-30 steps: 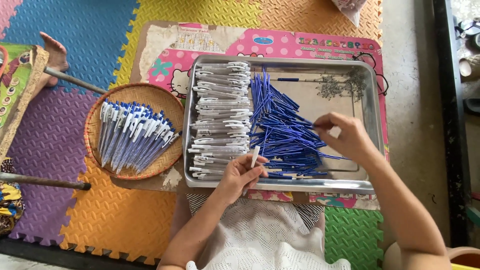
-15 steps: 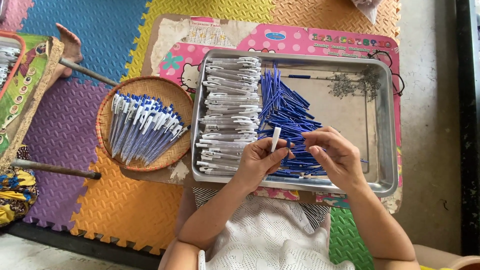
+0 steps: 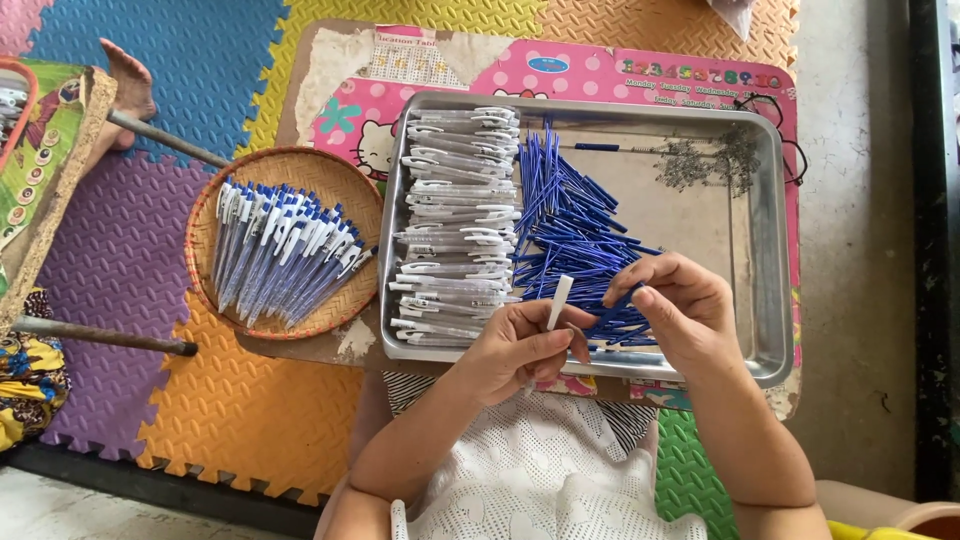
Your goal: The person sits on a colorful foam mat and assembles blue pens by inserting the blue barrels into white pen bodies. They pick up the components from a metal tray and place the assembled pens into a woven basket.
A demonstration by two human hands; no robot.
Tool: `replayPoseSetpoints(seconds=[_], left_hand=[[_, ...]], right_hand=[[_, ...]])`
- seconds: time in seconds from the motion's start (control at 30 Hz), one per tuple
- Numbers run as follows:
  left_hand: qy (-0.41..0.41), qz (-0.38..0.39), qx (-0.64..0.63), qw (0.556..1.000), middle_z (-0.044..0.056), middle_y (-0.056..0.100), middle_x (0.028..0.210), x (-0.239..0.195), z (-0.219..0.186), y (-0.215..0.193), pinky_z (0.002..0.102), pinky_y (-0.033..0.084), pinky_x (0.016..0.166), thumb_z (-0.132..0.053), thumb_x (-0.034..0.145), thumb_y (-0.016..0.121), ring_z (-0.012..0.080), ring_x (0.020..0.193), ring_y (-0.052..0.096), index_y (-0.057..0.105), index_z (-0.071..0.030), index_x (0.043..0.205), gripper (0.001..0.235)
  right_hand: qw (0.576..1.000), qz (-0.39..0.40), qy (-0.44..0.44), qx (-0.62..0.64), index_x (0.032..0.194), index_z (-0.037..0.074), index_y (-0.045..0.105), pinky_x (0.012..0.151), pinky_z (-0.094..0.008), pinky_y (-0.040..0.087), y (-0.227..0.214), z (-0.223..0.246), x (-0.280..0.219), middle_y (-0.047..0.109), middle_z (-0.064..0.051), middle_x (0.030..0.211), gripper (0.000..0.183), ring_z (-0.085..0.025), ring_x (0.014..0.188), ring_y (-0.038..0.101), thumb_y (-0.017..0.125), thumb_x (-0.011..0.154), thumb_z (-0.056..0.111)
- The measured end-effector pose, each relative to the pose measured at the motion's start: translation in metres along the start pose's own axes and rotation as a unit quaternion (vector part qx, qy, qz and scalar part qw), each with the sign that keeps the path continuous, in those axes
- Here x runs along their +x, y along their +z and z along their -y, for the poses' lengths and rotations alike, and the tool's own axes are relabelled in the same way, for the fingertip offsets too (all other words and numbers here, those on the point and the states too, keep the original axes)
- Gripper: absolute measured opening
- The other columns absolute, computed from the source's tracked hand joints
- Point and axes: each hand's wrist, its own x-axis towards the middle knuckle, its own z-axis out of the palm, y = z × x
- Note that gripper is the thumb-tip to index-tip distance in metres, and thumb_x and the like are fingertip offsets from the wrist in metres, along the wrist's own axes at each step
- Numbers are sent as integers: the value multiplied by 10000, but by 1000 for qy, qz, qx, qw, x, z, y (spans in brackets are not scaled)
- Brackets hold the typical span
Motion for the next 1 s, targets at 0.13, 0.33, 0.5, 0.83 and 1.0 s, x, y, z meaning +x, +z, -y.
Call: replayPoseSetpoints(seconds=[0.13,0.33,0.5,0.83,1.0], left_hand=[[-1,-7,17,1000,277,742,951,2,3,-7,208,481,522,3,1023,678,99,530,577,648,111,1306,304],[-14,48,44,998,222,762,919,-5,-2,5,193,439,505,-76,1093,606,67,524,565,643,76,1362,311],[-33,77,113,990,204,760,963,-10,-4,6,187,435,526,-96,1133,518,74,523,557,566,55,1472,374],[-4,92,165,982,199,745,965,-10,4,3,179,436,540,-44,1105,551,68,547,541,550,61,1491,400],[-3,88,171,981,146,759,984,-11,3,5,160,401,507,-49,1129,538,49,573,575,587,31,1464,348]], right_hand=[[1000,-6,-18,-12,1024,-110,643,842,-428,641,1,-5,-1,714,-315,926,179,-333,867,778,693,939,40],[996,15,-76,47,1170,14,455,855,-394,684,13,14,11,744,-328,974,149,-369,940,819,489,1118,149],[998,25,-63,7,1153,18,451,818,-393,690,22,24,18,750,-339,946,155,-383,910,822,502,1100,155],[997,34,-47,-56,1141,-2,509,831,-424,691,25,35,16,766,-322,953,153,-379,916,826,537,1068,129],[989,53,-37,-131,1137,-39,549,778,-382,691,21,40,13,809,-269,927,146,-283,827,840,545,1055,82]])
